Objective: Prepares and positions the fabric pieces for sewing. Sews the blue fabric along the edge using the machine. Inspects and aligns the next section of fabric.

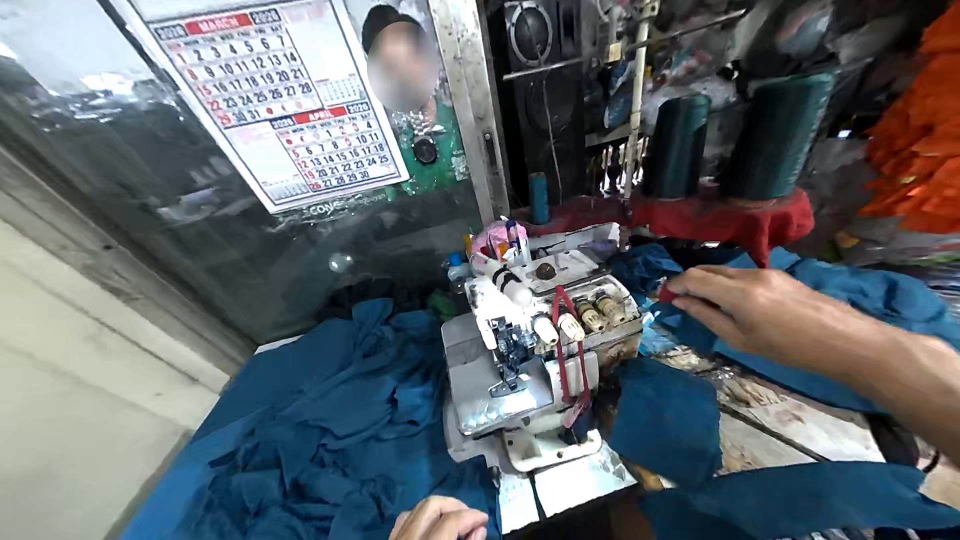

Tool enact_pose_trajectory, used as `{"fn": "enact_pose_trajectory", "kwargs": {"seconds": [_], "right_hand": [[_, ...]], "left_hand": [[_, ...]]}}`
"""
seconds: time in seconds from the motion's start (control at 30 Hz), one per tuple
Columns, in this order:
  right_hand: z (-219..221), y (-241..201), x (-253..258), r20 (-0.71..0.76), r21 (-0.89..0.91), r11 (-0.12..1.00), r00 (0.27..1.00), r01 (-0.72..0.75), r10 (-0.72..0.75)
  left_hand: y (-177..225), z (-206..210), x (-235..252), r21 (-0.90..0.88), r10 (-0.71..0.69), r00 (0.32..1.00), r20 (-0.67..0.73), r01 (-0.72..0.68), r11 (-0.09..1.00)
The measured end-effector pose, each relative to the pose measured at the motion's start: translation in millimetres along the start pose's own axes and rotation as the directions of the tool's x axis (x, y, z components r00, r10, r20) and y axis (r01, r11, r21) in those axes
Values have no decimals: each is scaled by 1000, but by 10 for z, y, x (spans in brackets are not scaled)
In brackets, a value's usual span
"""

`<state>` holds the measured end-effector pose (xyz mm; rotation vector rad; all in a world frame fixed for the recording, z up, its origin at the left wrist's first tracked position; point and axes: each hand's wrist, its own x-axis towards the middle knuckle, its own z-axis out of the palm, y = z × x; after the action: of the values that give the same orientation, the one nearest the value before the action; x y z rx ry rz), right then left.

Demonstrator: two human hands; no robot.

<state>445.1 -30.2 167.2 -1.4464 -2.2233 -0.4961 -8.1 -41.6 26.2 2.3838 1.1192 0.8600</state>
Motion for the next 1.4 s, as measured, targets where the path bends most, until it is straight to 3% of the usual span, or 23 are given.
{"fn": "enact_pose_trajectory", "kwargs": {"seconds": [0.07, 0.13, 0.2, 0.23, 0.27, 0.33, 0.37, 0.4, 0.47, 0.53, 0.67, 0.77, 0.8, 0.87, 0.97, 1.03, 1.1, 1.17, 1.23, 1.3, 1.4], "right_hand": [[-232, -297, 88, 36, -36, 996, 996, 78, -77], [-312, -691, 133, 66, -2, 995, 993, 102, -102], [-171, -1086, 106, 112, 144, 988, 991, 54, -71], [-37, -1250, 53, 160, 237, 971, 987, -5, -34], [112, -1392, -18, 214, 331, 940, 977, -85, 14], [396, -1604, -183, 270, 448, 863, 955, -235, 120], [511, -1685, -269, 288, 477, 825, 941, -301, 177], [608, -1761, -353, 307, 495, 790, 923, -363, 232], [745, -1876, -498, 345, 511, 726, 883, -460, 316], [837, -1945, -610, 306, 516, 694, 865, -502, 398], [813, -2062, -747, 232, 561, 587, 791, -584, 565], [838, -2091, -996, 223, 635, 521, 781, -571, 584], [823, -2072, -1051, 268, 642, 513, 793, -570, 546], [824, -2028, -1057, 343, 699, 513, 864, -497, 369], [956, -1960, -838, 343, 853, 373, 931, -364, 124], [1014, -1875, -799, 402, 868, 267, 908, -420, 119], [990, -1818, -863, 464, 858, 180, 877, -481, 127], [997, -1852, -936, 481, 868, 69, 866, -492, 136], [1131, -1893, -965, 469, 883, -23, 876, -469, 110], [1263, -1928, -956, 488, 872, -59, 871, -485, 58], [1232, -1938, -877, 548, 836, -31, 836, -547, 34]], "left_hand": [[27, -94, 32, -101, 27, 1000, 10, -26, 995], [199, -85, 142, -311, 40, 998, -51, -54, 949], [410, 178, 256, -552, -53, 992, -116, -20, 833], [486, 384, 274, -672, -140, 987, -82, 48, 739], [523, 601, 254, -800, -229, 973, 13, 148, 581], [599, 872, 134, -931, -383, 864, 327, 365, 28], [608, 925, 53, -882, -386, 795, 469, 396, -255], [600, 944, -35, -807, -339, 760, 554, 391, -442], [599, 943, -164, -737, -271, 757, 594, 378, -560], [632, 899, -195, -816, -284, 814, 506, 345, -463], [711, 669, -16, -912, -423, 835, 351, 407, 46], [572, 494, 121, -773, -245, 913, 327, 408, 486], [521, 401, 198, -657, -147, 910, 388, 385, 648], [471, 247, 377, -387, 53, 824, 564, 207, 899], [609, 125, 739, -197, 199, 605, 771, -71, 978], [611, 61, 817, -162, 181, 548, 817, -84, 983], [450, 31, 677, -248, 166, 649, 742, 37, 968], [321, 141, 407, -463, 129, 802, 583, 198, 864], [324, 337, 201, -595, 55, 892, 448, 252, 763], [326, 426, 119, -546, 29, 895, 444, 245, 801], [305, 256, 225, -399, 97, 822, 562, 166, 902]]}}
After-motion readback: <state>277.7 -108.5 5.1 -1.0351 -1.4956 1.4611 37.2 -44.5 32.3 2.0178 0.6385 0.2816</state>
